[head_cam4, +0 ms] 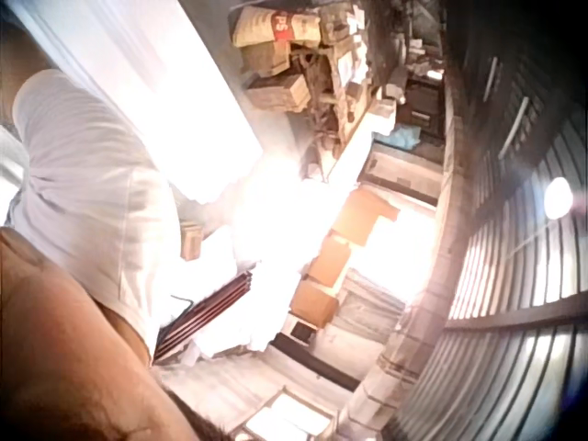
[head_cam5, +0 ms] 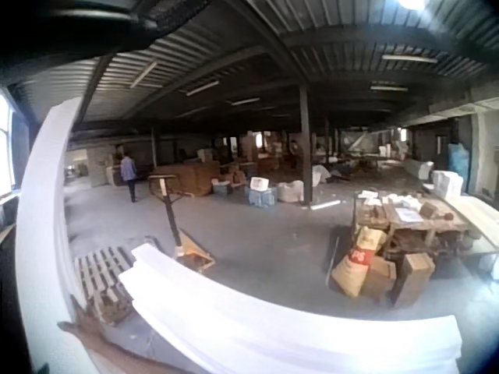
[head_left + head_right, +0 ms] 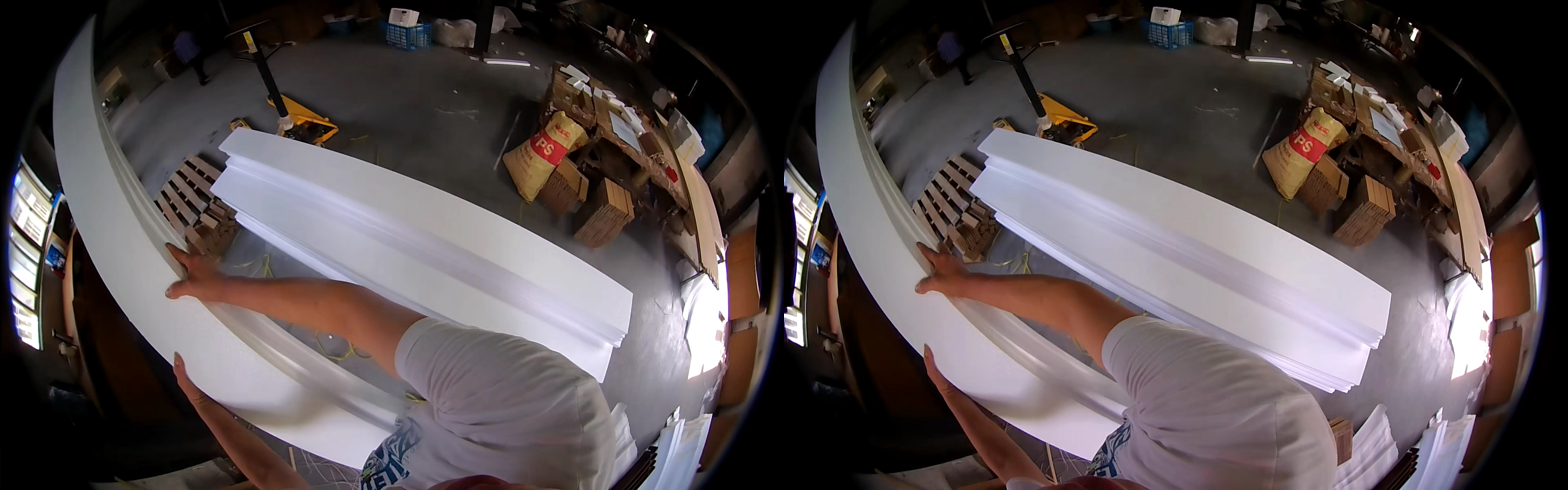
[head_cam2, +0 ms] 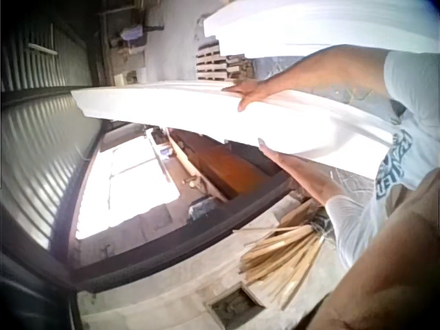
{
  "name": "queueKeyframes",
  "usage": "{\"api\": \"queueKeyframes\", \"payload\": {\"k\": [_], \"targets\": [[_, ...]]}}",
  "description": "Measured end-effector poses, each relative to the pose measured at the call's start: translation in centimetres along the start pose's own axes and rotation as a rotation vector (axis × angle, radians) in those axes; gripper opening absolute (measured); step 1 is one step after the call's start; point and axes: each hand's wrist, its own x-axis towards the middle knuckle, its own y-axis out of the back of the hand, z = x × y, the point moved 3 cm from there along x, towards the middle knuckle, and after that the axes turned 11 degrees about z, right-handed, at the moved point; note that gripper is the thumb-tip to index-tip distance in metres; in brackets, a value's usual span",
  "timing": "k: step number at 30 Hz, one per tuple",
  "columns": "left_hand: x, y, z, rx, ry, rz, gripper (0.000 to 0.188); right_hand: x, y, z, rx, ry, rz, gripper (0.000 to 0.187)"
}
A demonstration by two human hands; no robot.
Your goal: The person gathers and stacks white foam sheets, then secures them with yellow straps. They handle the sheets by hand, aligning them and wrapping the straps around the bundles to hold them together.
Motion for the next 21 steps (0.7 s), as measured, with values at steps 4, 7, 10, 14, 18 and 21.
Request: {"api": "queueKeyframes", "payload": {"k": [4,7,10,14,18,21], "targets": [[2.7,-6.5,-1.2,-0.201,0.085,-0.108,0.053,4.6,4.4,-2.0,-0.073,-0.019,-0.023,0.102],[4.9,-9.8,-4.1,-0.336,0.112,-0.191,0.075,6.7,8.4,-2.6,-0.153,-0.029,-0.125,0.099],[5.3,-16.6,-3.8,-0.537,0.272,-0.186,0.100,6.5,13.8,-2.0,-0.268,-0.104,-0.124,0.098],[10.0,-17.5,-3.3,-0.679,0.191,-0.300,0.092,3.8,15.4,-3.3,-0.371,-0.170,-0.220,0.098],[8.8,-15.5,-5.6,-0.730,0.123,-0.165,0.081,-5.7,16.6,-5.8,-0.477,-0.367,-0.322,0.097],[9.7,-10.6,-9.7,-0.700,0.269,-0.077,0.079,-16.1,19.1,-7.4,-0.743,-0.434,-0.370,0.099]]}}
